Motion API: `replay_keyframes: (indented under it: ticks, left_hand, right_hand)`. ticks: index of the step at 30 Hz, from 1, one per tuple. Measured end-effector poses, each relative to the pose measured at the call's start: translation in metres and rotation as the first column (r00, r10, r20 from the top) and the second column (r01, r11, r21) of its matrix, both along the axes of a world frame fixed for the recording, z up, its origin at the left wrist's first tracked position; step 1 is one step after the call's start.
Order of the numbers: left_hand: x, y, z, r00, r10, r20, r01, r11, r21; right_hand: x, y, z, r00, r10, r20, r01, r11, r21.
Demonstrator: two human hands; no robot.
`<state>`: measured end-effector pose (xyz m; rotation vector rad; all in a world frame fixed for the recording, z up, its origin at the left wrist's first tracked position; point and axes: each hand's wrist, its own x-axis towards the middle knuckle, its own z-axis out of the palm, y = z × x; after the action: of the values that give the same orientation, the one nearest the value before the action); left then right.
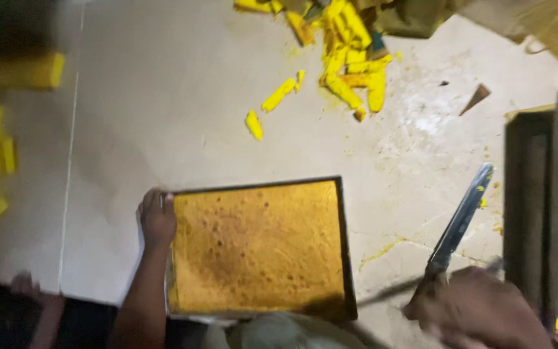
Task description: The person cuts blocks of yellow cake into thin slices with a knife on a tiled counter, moving finished slices aside. They unwrap a cake block from paper, trim it, and continue slicing additional blocks one after another.
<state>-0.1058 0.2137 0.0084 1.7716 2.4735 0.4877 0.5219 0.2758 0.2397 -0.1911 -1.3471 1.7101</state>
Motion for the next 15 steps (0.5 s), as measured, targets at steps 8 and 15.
replay_keyframes:
  ticks: [8, 15]
  left_hand:
    - [0.006, 0.009, 0.001, 0.995, 0.072, -0.065, -0.070, 0.997, 0.035]
    - [0.030, 0.013, 0.044, 0.978, 0.200, -0.063, -0.204, 0.977, -0.067]
  right_hand:
    - [0.052, -0.007, -0.108, -0.423, -0.356, 0.834, 0.549, 0.632, 0.548]
    - [0.027, -0.015, -0.159, -0.712, -0.649, 0.268, 0.015, 0.367, 0.930]
